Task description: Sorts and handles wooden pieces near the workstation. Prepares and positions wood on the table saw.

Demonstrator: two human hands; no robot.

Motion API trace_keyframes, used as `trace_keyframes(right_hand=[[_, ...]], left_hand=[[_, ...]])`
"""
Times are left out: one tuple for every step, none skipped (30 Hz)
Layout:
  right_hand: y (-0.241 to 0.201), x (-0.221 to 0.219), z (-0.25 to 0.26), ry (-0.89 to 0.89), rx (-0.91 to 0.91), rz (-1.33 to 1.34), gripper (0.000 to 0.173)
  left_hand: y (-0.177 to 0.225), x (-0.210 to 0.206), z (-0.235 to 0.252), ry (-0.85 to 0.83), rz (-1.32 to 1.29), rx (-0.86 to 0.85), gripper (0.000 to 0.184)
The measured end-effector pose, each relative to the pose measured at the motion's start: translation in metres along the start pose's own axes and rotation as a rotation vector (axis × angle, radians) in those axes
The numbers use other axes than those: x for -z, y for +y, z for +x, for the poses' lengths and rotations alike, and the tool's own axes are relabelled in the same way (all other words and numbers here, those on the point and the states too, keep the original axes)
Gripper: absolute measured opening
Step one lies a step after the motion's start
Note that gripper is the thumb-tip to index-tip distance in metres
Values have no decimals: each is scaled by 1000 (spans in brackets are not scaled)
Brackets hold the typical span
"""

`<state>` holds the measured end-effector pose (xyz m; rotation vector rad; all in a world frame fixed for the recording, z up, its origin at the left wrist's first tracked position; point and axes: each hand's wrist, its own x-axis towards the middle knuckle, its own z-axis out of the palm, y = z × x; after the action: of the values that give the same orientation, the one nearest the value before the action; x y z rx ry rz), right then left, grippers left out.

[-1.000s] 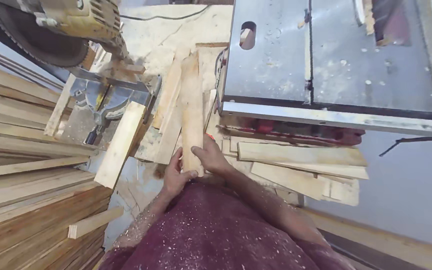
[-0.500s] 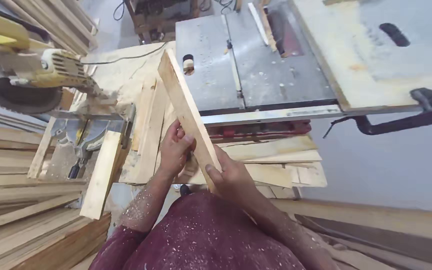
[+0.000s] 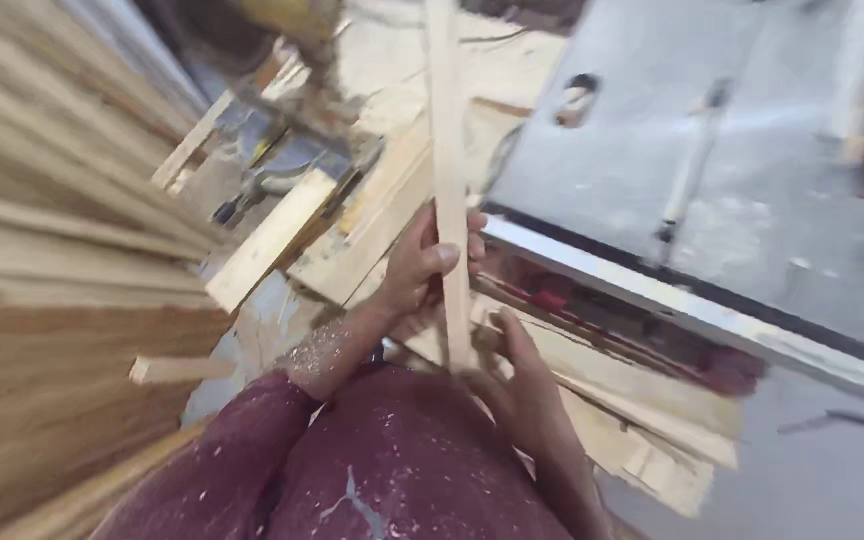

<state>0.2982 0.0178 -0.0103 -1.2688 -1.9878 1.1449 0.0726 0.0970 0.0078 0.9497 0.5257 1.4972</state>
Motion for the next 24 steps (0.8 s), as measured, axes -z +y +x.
trace_keyframes(right_hand=[[6,-2,-2,-32,9,-41,95],[14,-3,-4,-53,23,-77,92],[23,-4,-5,-52,38,-101,85],[32,-4,-7,-42,40,-113,76],[40,-5,-10,-31,25,-122,69],[48,-7,-12,-24,3,-126,63],[54,-9,-14,-29,-34,-127,59],[59,-11,-15,-44,-77,-124,57],[62,-13,-15,-61,-109,-114,57],[63,-17,-14,-78,-128,-103,57],[64,-20,-11,-95,-131,-103,58],[63,-24,-7,-115,-124,-119,58],[62,-27,-3,-134,-107,-147,58],[60,-31,2,-146,-88,-177,58],[57,-35,6,-152,-74,-207,59],[55,-39,9,-154,-65,-230,60],[52,-41,11,-153,-60,-241,60],[50,-44,12,-149,-58,-241,59],[49,-46,13,-144,-66,-236,58],[48,-47,12,-147,-89,-236,57],[48,-49,11,-151,-121,-240,57],[48,-49,9,-155,-155,-240,57],[50,-50,7,-154,-183,-239,57],[50,-51,5,-155,-200,-240,57]], left_hand=[[17,18,-8,42,163,-43,97],[36,39,-19,84,337,-87,106],[56,63,-30,106,558,-110,113],[76,87,-44,138,804,-89,114],[94,107,-61,199,1036,-22,109],[109,126,-74,280,1228,87,106],[121,144,-83,376,1375,219,105],[130,165,-86,452,1485,343,103],[136,188,-85,500,1564,451,102],[141,212,-83,526,1621,543,101],[142,234,-80,546,1662,601,98],[141,255,-77,548,1692,632,96],[137,274,-74,529,1714,642,96],[132,288,-71,509,1721,664,96],[128,297,-68,490,1721,678,96],[123,302,-65,476,1714,689,97],[118,304,-64,467,1711,705,96],[115,306,-62,463,1705,724,95],[111,308,-61,456,1696,742,96],[108,311,-61,443,1693,748,96],[106,315,-61,427,1697,746,96],[104,318,-61,414,1704,747,97],[104,319,-61,405,1707,759,98],[104,317,-61,400,1715,776,100]])
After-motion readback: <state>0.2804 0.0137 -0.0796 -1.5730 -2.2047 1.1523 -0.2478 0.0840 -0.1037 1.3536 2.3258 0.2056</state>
